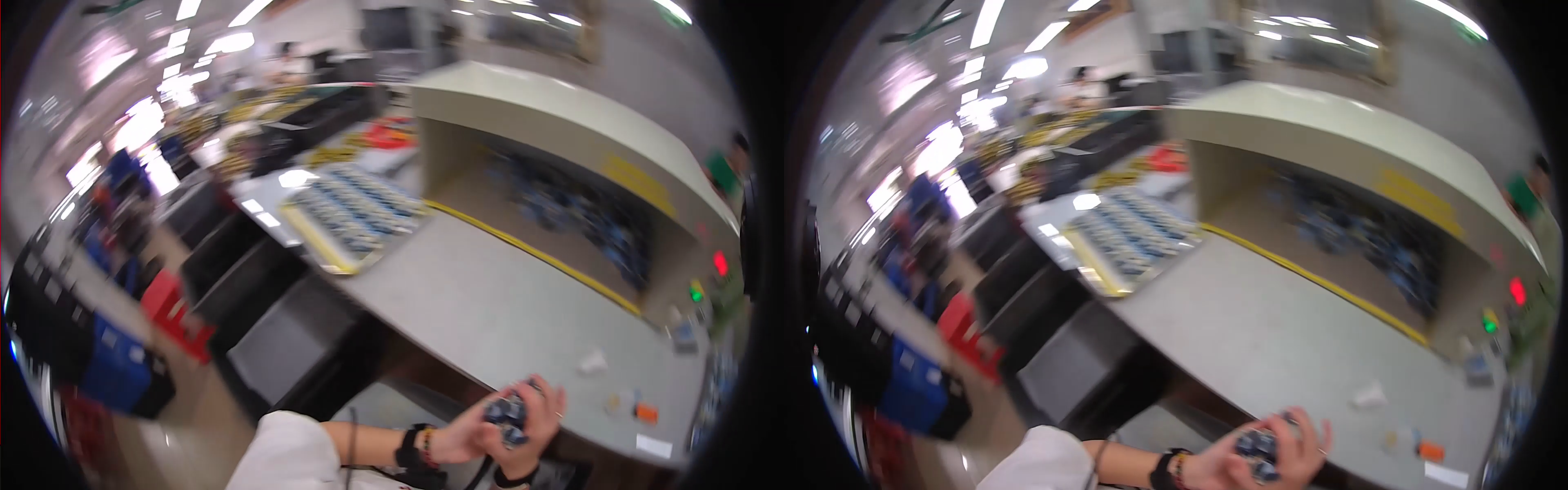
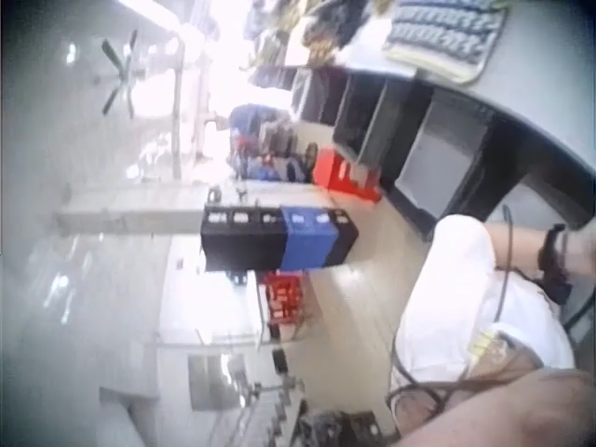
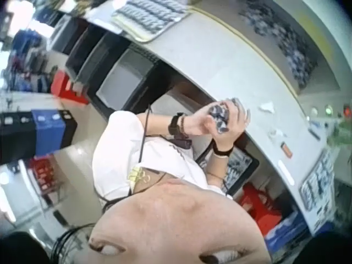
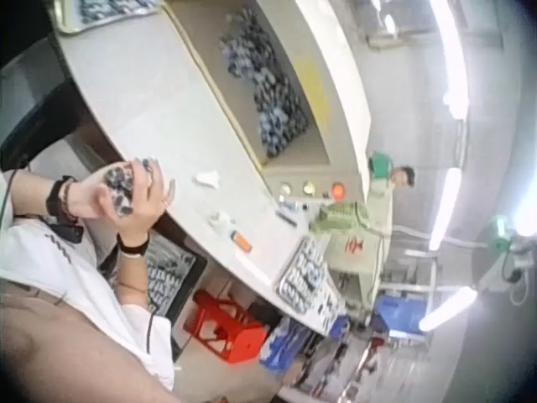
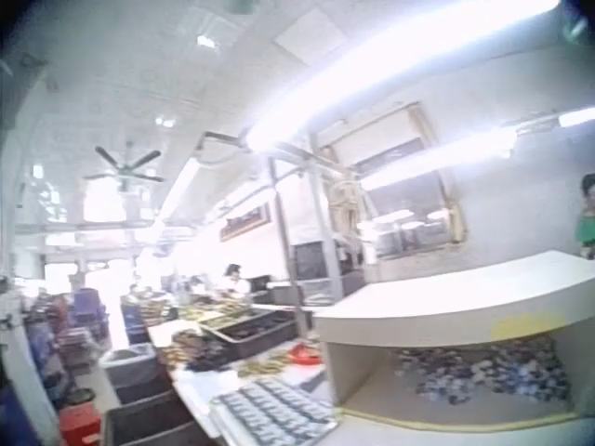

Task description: The person is assembling small figurines by applying glue to the components and using a lighter to finish plastic parts.

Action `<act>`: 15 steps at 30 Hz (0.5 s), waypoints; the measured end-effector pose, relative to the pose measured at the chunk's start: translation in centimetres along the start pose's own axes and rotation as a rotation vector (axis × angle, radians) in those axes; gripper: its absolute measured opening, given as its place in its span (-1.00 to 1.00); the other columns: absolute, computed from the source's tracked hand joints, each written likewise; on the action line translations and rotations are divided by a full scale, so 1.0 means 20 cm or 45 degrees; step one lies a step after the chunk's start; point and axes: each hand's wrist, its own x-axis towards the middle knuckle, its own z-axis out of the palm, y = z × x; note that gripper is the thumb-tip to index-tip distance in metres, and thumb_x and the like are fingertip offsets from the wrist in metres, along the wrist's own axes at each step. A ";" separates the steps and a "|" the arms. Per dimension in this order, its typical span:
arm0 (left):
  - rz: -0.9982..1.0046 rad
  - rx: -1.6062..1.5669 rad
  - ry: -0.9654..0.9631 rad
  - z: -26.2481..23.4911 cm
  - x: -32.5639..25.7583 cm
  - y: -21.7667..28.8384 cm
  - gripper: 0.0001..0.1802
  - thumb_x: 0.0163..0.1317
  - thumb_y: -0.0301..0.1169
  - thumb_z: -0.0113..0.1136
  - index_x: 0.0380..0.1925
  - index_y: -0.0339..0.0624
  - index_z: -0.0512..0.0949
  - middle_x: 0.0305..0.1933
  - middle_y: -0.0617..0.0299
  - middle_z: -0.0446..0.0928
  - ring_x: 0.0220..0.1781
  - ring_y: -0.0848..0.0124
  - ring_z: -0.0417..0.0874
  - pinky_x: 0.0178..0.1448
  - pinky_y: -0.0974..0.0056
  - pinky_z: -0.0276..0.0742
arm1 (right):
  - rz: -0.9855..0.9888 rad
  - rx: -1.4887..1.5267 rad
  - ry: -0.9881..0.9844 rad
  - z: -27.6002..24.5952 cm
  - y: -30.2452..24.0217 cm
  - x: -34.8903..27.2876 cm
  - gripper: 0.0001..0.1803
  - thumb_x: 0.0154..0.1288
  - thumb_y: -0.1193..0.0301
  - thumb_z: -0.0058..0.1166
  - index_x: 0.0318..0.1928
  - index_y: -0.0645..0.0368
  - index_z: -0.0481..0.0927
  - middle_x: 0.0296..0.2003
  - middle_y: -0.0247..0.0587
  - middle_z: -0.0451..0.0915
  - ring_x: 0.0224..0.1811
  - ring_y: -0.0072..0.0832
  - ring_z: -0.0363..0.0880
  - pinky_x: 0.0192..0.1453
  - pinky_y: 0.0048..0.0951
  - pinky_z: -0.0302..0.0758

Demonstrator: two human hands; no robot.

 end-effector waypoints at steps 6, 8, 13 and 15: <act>0.148 -0.437 0.074 0.09 -0.05 0.13 -0.74 0.28 -0.14 -0.11 -0.16 0.03 0.45 -0.21 0.42 0.50 -0.23 0.56 0.52 -0.18 0.44 0.49 | -0.282 0.211 0.054 0.14 -0.04 0.05 -0.43 -0.14 0.07 0.05 -0.19 0.28 0.47 -0.11 0.10 0.43 -0.05 -0.03 0.39 0.16 -0.02 0.14; 0.188 -0.453 0.046 0.08 -0.04 0.22 -0.75 0.27 -0.12 -0.10 -0.22 0.04 0.46 -0.26 0.44 0.50 -0.27 0.57 0.51 -0.21 0.45 0.48 | -0.230 0.394 0.085 0.24 -0.07 0.10 -0.44 -0.10 0.11 0.04 -0.17 0.31 0.44 -0.06 0.14 0.40 -0.04 -0.01 0.37 0.14 -0.06 0.19; 0.372 -0.436 0.337 0.07 -0.04 0.37 -0.72 0.25 -0.06 -0.10 -0.32 0.04 0.47 -0.44 0.45 0.48 -0.47 0.56 0.49 -0.42 0.46 0.46 | -0.250 0.566 -0.149 0.34 -0.18 0.20 -0.42 0.22 0.10 -0.30 0.04 0.38 0.29 0.11 0.24 0.19 0.14 0.04 0.22 0.18 -0.09 0.13; 0.328 -0.326 0.285 -0.01 -0.02 0.42 -0.72 0.25 -0.06 -0.10 -0.32 0.04 0.47 -0.44 0.43 0.48 -0.49 0.54 0.49 -0.47 0.45 0.46 | -0.253 0.606 -0.061 0.37 -0.23 0.19 -0.43 0.22 0.11 -0.29 0.03 0.39 0.30 0.10 0.22 0.21 0.13 0.02 0.23 0.19 -0.10 0.12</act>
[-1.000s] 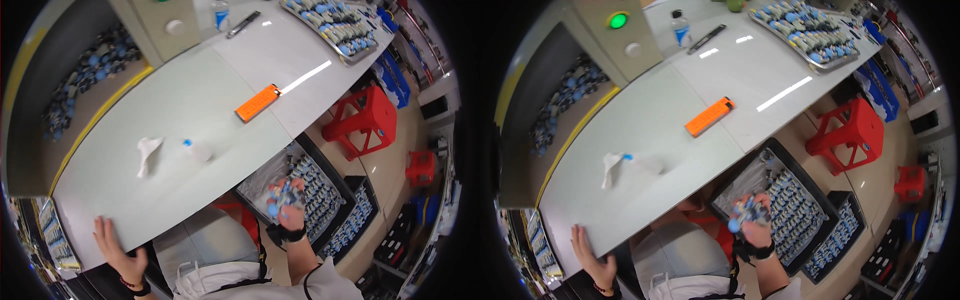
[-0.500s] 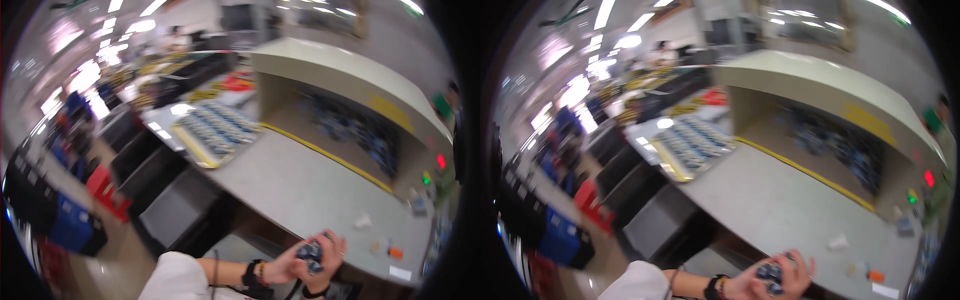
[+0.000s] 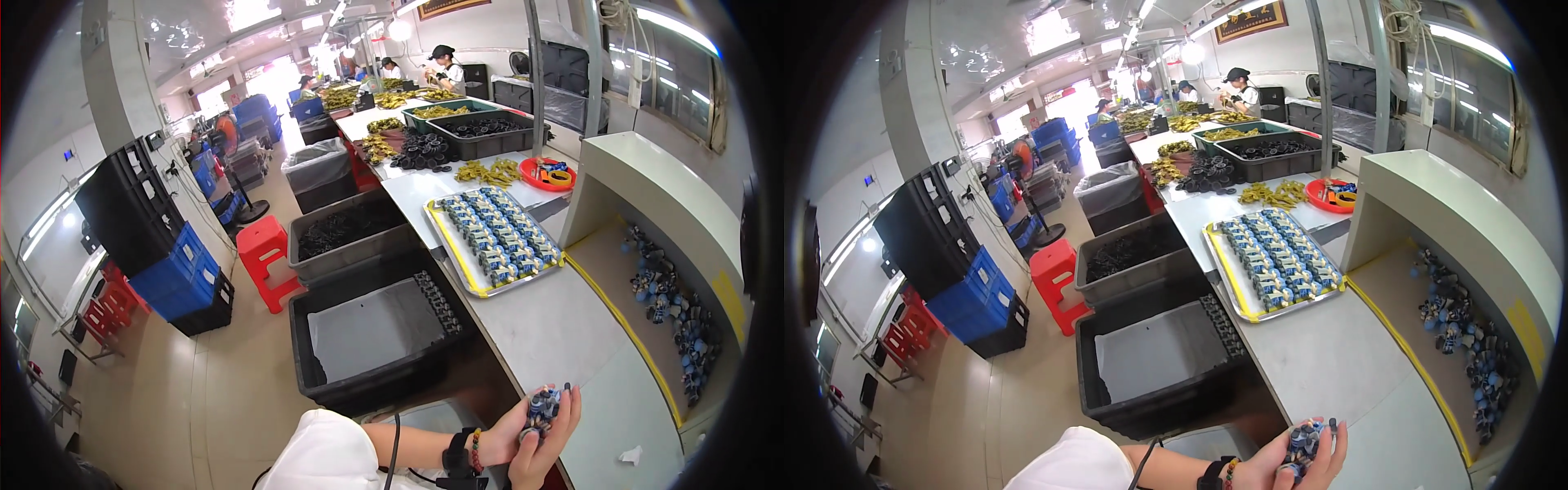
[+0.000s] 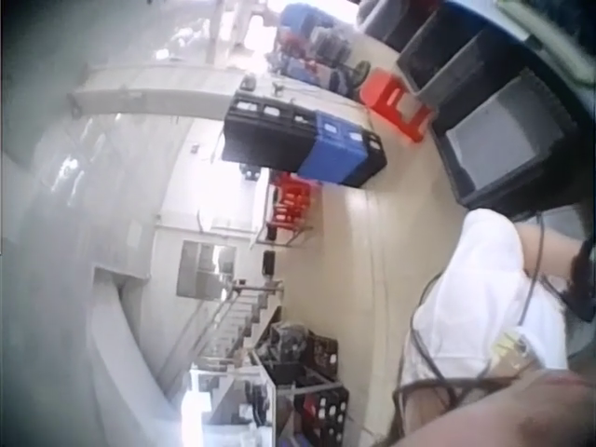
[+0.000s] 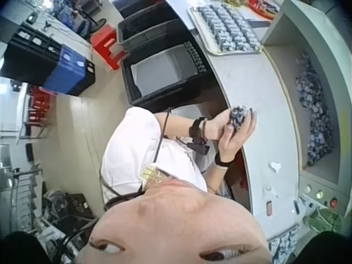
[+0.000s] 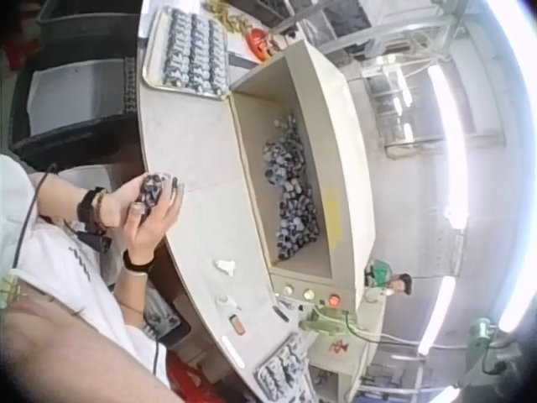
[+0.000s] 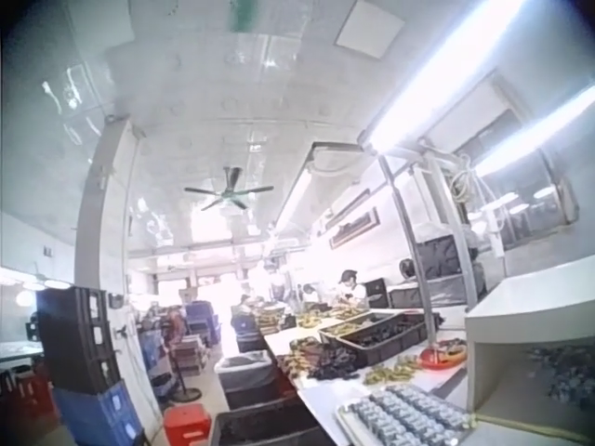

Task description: The person is assembling small figurines by applying glue to the components and using a lighter to finish plastic parts.

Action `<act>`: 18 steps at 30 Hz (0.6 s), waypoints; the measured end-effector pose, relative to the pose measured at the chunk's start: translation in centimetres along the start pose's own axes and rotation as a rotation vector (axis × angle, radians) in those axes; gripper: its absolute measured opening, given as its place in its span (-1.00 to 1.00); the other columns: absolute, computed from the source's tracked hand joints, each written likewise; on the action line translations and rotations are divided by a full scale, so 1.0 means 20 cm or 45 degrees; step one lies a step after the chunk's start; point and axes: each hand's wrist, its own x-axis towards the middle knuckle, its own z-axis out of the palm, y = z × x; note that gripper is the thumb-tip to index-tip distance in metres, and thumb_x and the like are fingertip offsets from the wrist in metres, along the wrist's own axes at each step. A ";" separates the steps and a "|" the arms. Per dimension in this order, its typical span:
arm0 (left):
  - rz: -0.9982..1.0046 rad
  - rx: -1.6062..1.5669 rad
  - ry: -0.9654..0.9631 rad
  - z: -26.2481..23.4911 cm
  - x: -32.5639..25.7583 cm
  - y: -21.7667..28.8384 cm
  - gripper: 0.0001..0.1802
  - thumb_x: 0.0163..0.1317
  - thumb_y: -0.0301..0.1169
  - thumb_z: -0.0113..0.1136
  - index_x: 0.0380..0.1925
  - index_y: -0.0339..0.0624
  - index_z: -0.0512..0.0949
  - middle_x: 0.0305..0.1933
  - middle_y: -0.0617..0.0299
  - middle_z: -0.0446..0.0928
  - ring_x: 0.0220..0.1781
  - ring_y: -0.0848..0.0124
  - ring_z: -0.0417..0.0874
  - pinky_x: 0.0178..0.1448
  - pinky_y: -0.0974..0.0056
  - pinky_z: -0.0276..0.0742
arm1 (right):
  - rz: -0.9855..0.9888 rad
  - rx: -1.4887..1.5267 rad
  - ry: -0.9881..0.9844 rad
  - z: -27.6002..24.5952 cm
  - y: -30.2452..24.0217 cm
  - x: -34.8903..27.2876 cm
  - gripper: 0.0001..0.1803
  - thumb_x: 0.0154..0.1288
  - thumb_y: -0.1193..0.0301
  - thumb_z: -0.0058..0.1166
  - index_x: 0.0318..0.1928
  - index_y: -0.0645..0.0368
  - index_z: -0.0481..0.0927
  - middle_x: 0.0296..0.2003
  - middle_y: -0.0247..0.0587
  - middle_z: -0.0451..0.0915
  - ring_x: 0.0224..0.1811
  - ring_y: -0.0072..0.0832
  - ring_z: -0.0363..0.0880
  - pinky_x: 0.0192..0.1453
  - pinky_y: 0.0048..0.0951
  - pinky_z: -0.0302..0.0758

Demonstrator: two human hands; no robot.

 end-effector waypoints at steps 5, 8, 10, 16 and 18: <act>-0.118 -0.200 0.064 0.17 0.13 0.22 -0.71 0.25 -0.14 -0.10 -0.27 -0.08 0.46 -0.43 0.30 0.48 -0.53 0.48 0.47 -0.56 0.40 0.46 | 0.052 -0.039 0.328 -0.18 0.21 -0.15 -0.49 0.22 0.15 -0.23 -0.06 0.39 0.32 0.02 0.15 0.29 0.07 -0.08 0.27 0.18 -0.18 0.13; 0.146 0.292 -0.027 0.27 0.27 0.55 -0.69 0.26 -0.14 -0.17 -0.16 -0.01 0.44 -0.34 0.21 0.51 -0.52 0.45 0.52 -0.55 0.37 0.48 | 0.132 -0.164 0.481 -0.29 0.26 -0.17 -0.72 0.09 0.34 -0.11 -0.27 0.32 0.39 -0.23 0.00 0.38 -0.14 -0.18 0.32 0.06 -0.23 0.22; 0.093 0.430 -0.125 0.41 0.43 0.73 -0.72 0.26 -0.15 -0.17 -0.20 0.01 0.45 -0.36 0.19 0.51 -0.52 0.43 0.52 -0.56 0.35 0.47 | 0.163 -0.326 0.507 -0.35 0.29 -0.18 -0.88 -0.07 0.54 -0.09 -0.42 0.27 0.41 -0.47 -0.11 0.39 -0.34 -0.20 0.32 -0.07 -0.21 0.29; 0.324 0.998 0.241 0.58 1.35 0.92 -0.73 0.23 -0.12 -0.10 -0.40 -0.06 0.41 -0.48 0.27 0.46 -0.49 0.38 0.47 -0.55 0.26 0.42 | 0.162 -0.479 0.538 -0.39 0.27 -0.21 -0.91 -0.22 0.58 -0.03 -0.56 0.20 0.45 -0.63 -0.19 0.37 -0.54 -0.22 0.34 -0.23 -0.22 0.34; 0.370 1.105 0.331 0.60 1.56 0.88 -0.82 0.21 -0.23 -0.04 -0.34 -0.07 0.40 -0.49 0.27 0.43 -0.50 0.36 0.43 -0.50 0.21 0.42 | 0.128 -0.522 0.500 -0.40 0.32 -0.25 -0.92 -0.23 0.56 -0.01 -0.57 0.17 0.46 -0.64 -0.23 0.37 -0.55 -0.26 0.35 -0.22 -0.23 0.35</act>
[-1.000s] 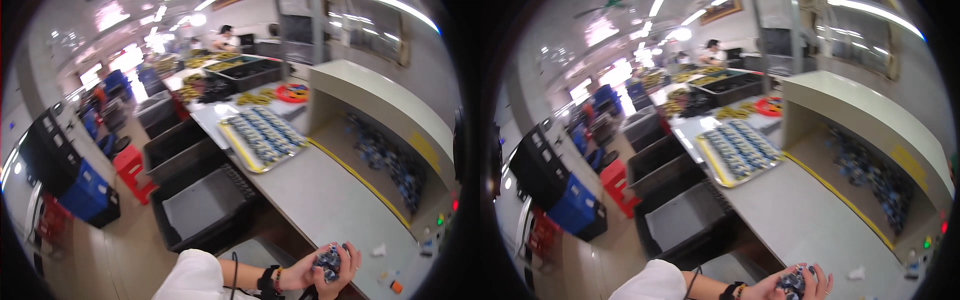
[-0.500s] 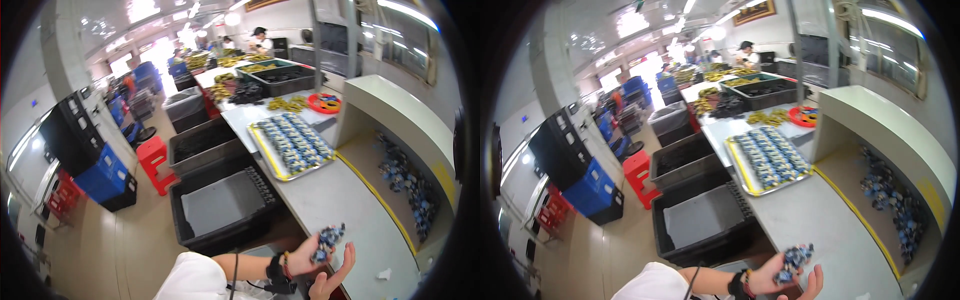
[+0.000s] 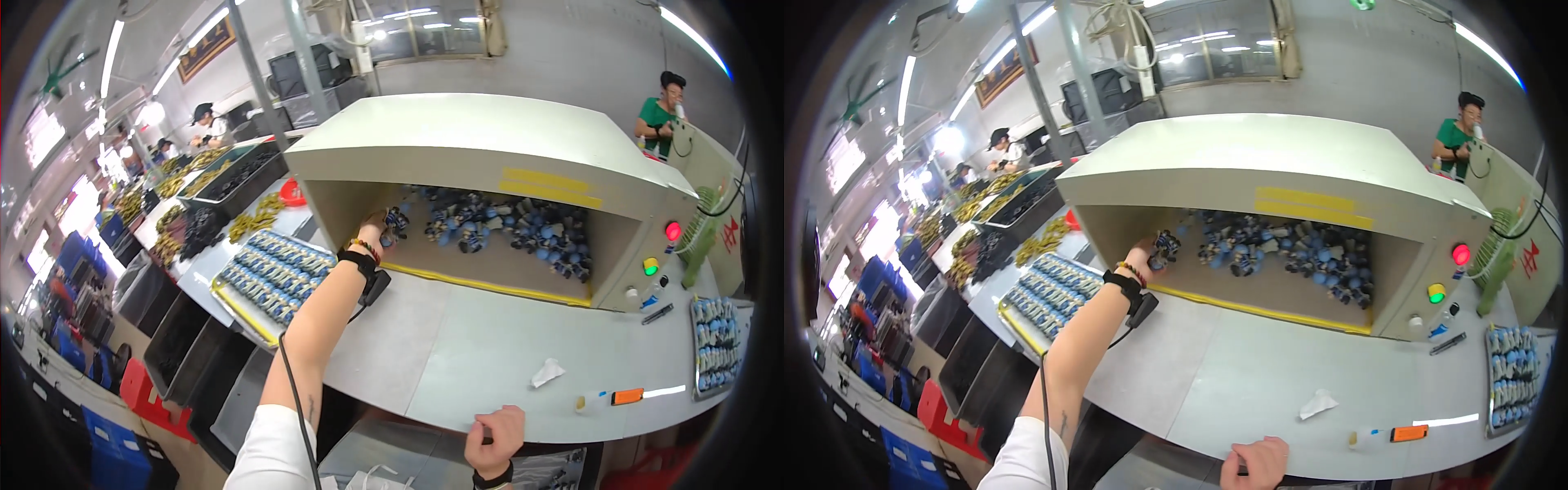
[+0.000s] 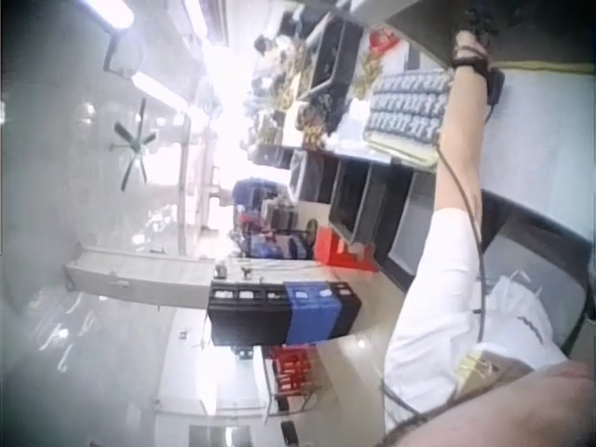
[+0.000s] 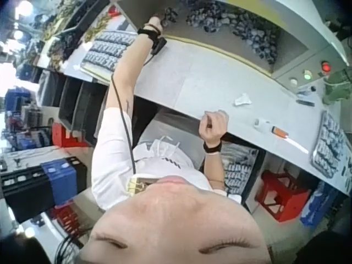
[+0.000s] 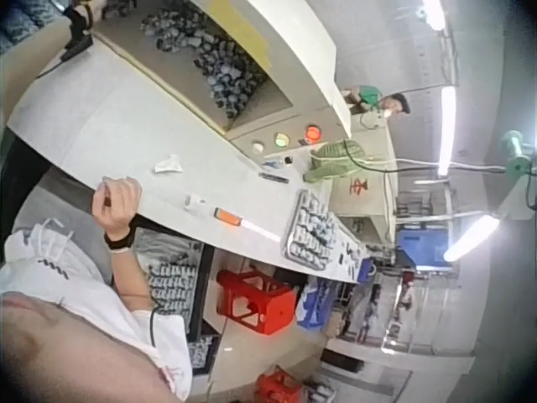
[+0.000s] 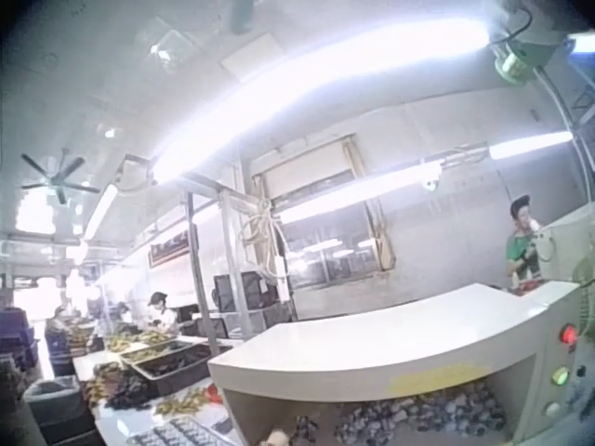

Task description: The person is assembling small figurines by applying glue to the components and using a lighter to finish plastic parts.

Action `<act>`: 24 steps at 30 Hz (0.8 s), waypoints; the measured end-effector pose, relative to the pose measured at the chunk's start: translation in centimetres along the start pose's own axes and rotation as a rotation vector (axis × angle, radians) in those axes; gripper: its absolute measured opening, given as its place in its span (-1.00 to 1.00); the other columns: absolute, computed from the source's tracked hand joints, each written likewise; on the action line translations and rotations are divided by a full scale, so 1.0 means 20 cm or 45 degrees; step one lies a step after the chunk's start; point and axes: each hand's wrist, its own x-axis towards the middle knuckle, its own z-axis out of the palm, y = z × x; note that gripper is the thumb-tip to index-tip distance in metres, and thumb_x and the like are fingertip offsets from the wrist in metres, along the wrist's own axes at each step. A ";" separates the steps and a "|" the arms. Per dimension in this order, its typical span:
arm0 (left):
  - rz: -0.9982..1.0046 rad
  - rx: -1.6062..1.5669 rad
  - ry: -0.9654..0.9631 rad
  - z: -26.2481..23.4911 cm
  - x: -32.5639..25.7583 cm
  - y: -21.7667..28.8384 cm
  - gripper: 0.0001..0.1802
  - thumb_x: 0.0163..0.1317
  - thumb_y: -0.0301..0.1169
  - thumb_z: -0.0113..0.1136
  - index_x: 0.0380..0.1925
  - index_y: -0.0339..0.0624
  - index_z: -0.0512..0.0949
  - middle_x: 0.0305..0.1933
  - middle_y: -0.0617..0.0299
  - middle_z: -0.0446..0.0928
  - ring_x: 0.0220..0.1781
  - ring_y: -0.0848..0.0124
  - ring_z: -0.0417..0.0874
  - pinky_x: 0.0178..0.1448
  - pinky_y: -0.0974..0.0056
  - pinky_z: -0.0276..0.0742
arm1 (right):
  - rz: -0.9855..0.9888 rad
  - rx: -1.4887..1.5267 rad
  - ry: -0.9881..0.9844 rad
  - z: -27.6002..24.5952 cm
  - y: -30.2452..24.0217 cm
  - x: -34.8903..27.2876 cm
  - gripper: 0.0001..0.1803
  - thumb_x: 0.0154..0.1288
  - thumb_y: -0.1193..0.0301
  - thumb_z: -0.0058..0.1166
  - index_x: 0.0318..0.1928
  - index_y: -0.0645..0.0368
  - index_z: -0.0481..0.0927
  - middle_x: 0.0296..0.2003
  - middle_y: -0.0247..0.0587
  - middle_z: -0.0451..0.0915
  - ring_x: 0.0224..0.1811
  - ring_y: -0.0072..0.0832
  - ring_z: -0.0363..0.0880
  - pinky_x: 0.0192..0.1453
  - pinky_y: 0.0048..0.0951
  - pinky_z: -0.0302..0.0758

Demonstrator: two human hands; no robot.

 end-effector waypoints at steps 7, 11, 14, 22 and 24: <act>1.088 2.121 -0.153 0.06 0.27 -0.12 -0.74 0.02 -0.34 0.06 -0.25 -0.13 0.49 -0.32 0.08 0.51 -0.39 0.17 0.54 -0.27 0.16 0.51 | 0.010 -0.159 0.000 0.06 -0.07 0.03 -0.94 -0.24 0.52 0.03 -0.60 0.13 0.48 -0.71 -0.33 0.36 -0.57 -0.34 0.36 -0.20 -0.24 0.37; 1.669 2.483 0.012 0.09 0.04 -0.06 -0.72 -0.04 -0.38 0.06 -0.27 -0.17 0.52 -0.25 0.02 0.52 -0.33 0.14 0.56 -0.19 0.17 0.50 | -0.083 -0.030 0.115 0.07 -0.02 0.01 -0.92 -0.27 0.48 0.06 -0.61 0.12 0.52 -0.75 -0.37 0.36 -0.65 -0.46 0.37 -0.26 -0.35 0.37; 0.464 1.996 0.063 0.24 -0.39 -0.05 -0.78 0.02 -0.49 0.01 -0.28 -0.20 0.50 -0.23 0.14 0.54 -0.19 0.35 0.53 -0.15 0.33 0.46 | -0.145 0.172 0.095 -0.09 0.00 -0.06 -0.89 -0.21 0.52 0.04 -0.52 0.14 0.53 -0.74 -0.38 0.35 -0.66 -0.50 0.35 -0.29 -0.39 0.42; 1.198 2.245 -1.120 0.05 -1.60 -0.46 -0.29 -0.08 -0.43 0.03 0.16 -0.42 0.12 0.27 -0.19 0.07 0.31 -0.08 0.07 0.34 0.00 -0.08 | 0.956 0.077 0.784 -0.62 0.44 -1.00 -0.83 0.04 0.46 -0.10 -0.60 0.23 0.48 -0.71 -0.29 0.40 -0.63 -0.32 0.38 -0.45 -0.34 0.37; 1.124 2.304 -0.996 0.07 -1.73 -0.57 -0.32 -0.12 -0.54 -0.01 0.14 -0.37 0.18 0.23 -0.18 0.14 0.27 -0.08 0.13 0.31 -0.01 0.02 | 1.444 -0.254 0.723 -0.72 0.64 -1.33 -0.86 0.05 0.43 -0.03 -0.49 0.27 0.48 -0.60 -0.21 0.46 -0.54 -0.20 0.43 -0.38 -0.31 0.39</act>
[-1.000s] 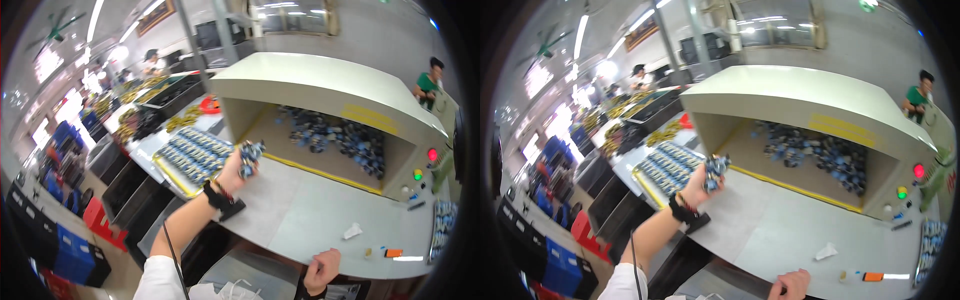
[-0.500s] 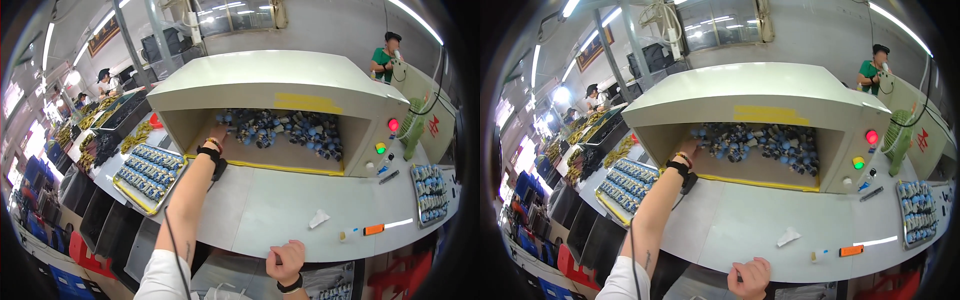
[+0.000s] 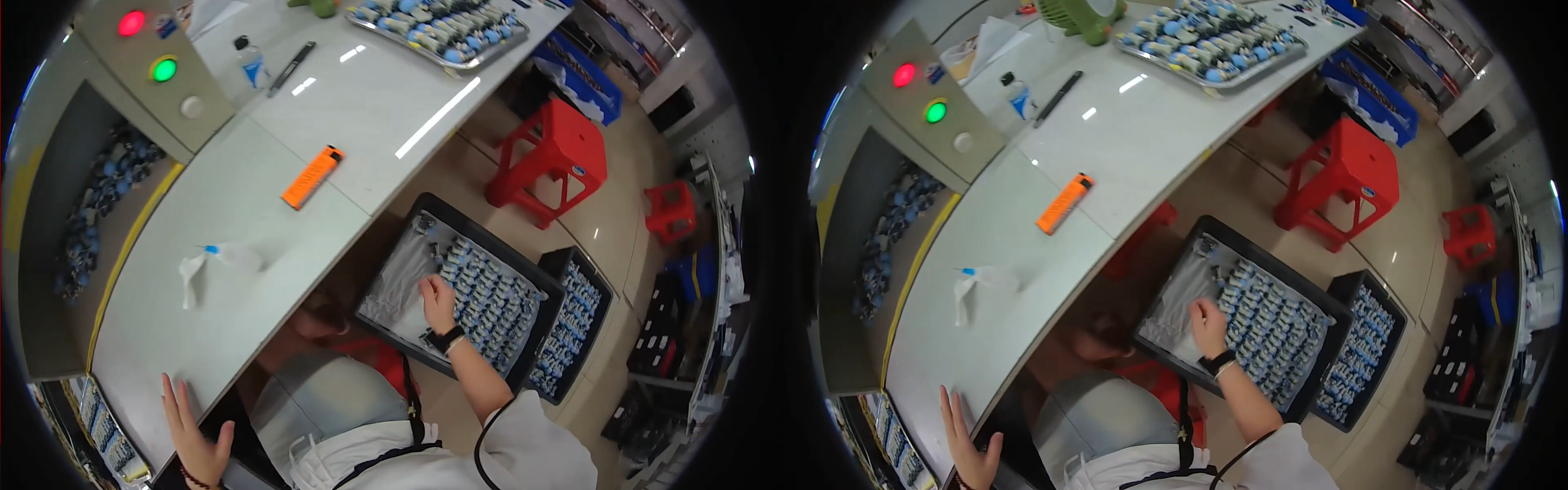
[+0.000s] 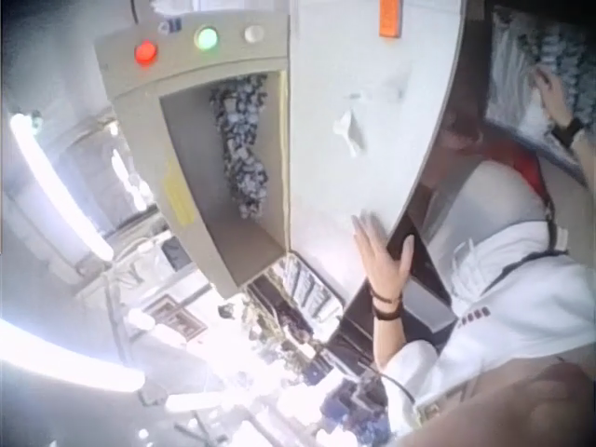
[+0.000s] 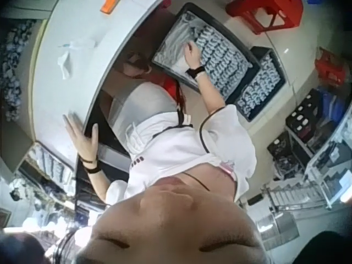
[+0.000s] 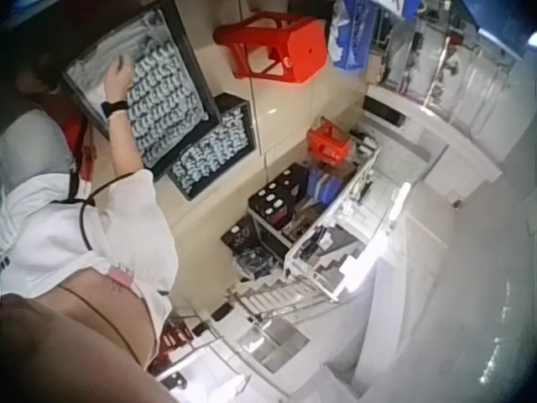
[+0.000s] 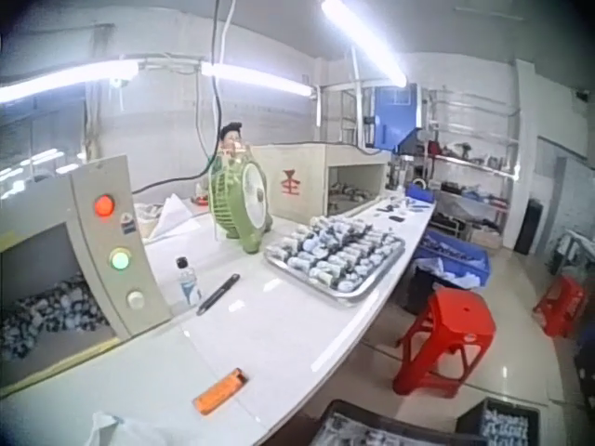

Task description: The person is assembling small figurines by applying glue to the components and using a lighter to finish plastic parts.

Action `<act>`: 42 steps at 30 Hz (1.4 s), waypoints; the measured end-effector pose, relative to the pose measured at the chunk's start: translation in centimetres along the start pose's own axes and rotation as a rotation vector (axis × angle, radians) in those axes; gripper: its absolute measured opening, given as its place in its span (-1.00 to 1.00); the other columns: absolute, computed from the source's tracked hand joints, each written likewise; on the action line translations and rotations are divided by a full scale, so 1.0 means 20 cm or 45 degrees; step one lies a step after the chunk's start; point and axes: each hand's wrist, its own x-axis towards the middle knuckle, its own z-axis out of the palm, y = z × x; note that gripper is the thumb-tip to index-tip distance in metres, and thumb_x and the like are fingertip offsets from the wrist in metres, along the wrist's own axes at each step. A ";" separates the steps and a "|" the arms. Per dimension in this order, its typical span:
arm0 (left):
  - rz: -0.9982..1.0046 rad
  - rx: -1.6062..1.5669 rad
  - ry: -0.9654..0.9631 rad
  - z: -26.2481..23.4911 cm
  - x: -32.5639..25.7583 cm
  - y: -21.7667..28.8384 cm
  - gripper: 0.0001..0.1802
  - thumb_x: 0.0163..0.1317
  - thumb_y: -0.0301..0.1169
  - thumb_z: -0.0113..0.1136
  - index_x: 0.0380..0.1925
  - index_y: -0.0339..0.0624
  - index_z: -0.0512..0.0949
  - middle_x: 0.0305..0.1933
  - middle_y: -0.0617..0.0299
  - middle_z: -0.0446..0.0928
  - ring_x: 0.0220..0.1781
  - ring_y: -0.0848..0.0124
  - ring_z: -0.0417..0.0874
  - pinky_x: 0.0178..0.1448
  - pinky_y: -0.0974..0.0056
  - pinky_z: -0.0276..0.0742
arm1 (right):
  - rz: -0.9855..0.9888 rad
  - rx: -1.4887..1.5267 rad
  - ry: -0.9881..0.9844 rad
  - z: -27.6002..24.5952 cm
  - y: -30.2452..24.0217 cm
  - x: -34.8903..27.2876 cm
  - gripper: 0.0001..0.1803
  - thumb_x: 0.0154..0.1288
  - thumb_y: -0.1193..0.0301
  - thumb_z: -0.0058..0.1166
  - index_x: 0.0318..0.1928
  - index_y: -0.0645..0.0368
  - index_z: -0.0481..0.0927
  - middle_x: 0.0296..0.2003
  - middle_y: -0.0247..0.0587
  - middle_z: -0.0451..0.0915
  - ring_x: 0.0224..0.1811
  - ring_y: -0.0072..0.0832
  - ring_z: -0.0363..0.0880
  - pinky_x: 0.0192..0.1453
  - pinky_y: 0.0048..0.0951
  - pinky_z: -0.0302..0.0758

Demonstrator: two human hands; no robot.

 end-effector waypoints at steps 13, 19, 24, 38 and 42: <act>0.192 0.284 0.277 0.38 0.04 -0.16 -0.46 0.04 -0.50 -0.15 0.11 -0.41 0.24 0.15 -0.27 0.23 0.20 -0.12 0.25 0.25 -0.01 0.15 | 0.281 -1.423 0.038 -0.04 1.35 0.67 -0.24 -0.22 0.32 0.27 0.04 0.29 0.21 -0.08 0.09 0.33 0.02 -0.04 0.31 0.08 -0.22 0.31; 0.192 0.425 0.316 0.33 0.05 -0.10 -0.48 0.07 -0.45 -0.22 0.07 -0.47 0.27 0.09 -0.28 0.30 0.12 -0.14 0.33 0.20 0.03 0.24 | 0.168 -1.159 -0.150 0.11 0.99 0.66 -0.52 -0.15 0.40 0.14 -0.16 0.27 0.32 -0.21 0.03 0.39 -0.09 -0.11 0.36 -0.03 -0.21 0.36; 0.198 0.423 0.369 0.36 0.08 -0.08 -0.51 0.09 -0.45 -0.23 0.04 -0.47 0.31 0.05 -0.28 0.34 0.08 -0.12 0.39 0.15 0.03 0.31 | -0.278 -1.133 0.100 0.11 1.16 0.86 -0.60 -0.10 0.48 0.01 -0.16 0.28 0.32 -0.17 0.06 0.31 -0.06 -0.05 0.29 -0.10 -0.15 0.40; 0.211 0.434 0.409 0.36 0.07 -0.11 -0.56 0.16 -0.42 -0.20 0.00 -0.51 0.34 0.03 -0.29 0.36 0.06 -0.12 0.40 0.13 0.02 0.33 | 0.266 -1.323 0.061 0.18 0.96 0.86 -0.46 -0.28 0.27 0.22 -0.19 0.20 0.42 -0.11 -0.07 0.34 0.04 -0.12 0.25 -0.09 -0.13 0.42; 0.171 0.428 0.399 0.37 0.07 -0.08 -0.51 0.19 -0.30 -0.17 0.03 -0.49 0.32 0.04 -0.29 0.34 0.05 -0.13 0.41 0.12 0.02 0.34 | 0.006 -0.915 0.197 0.20 1.16 0.65 -0.54 -0.21 0.31 0.21 -0.25 0.23 0.39 -0.29 -0.08 0.45 -0.19 -0.12 0.40 -0.17 -0.21 0.40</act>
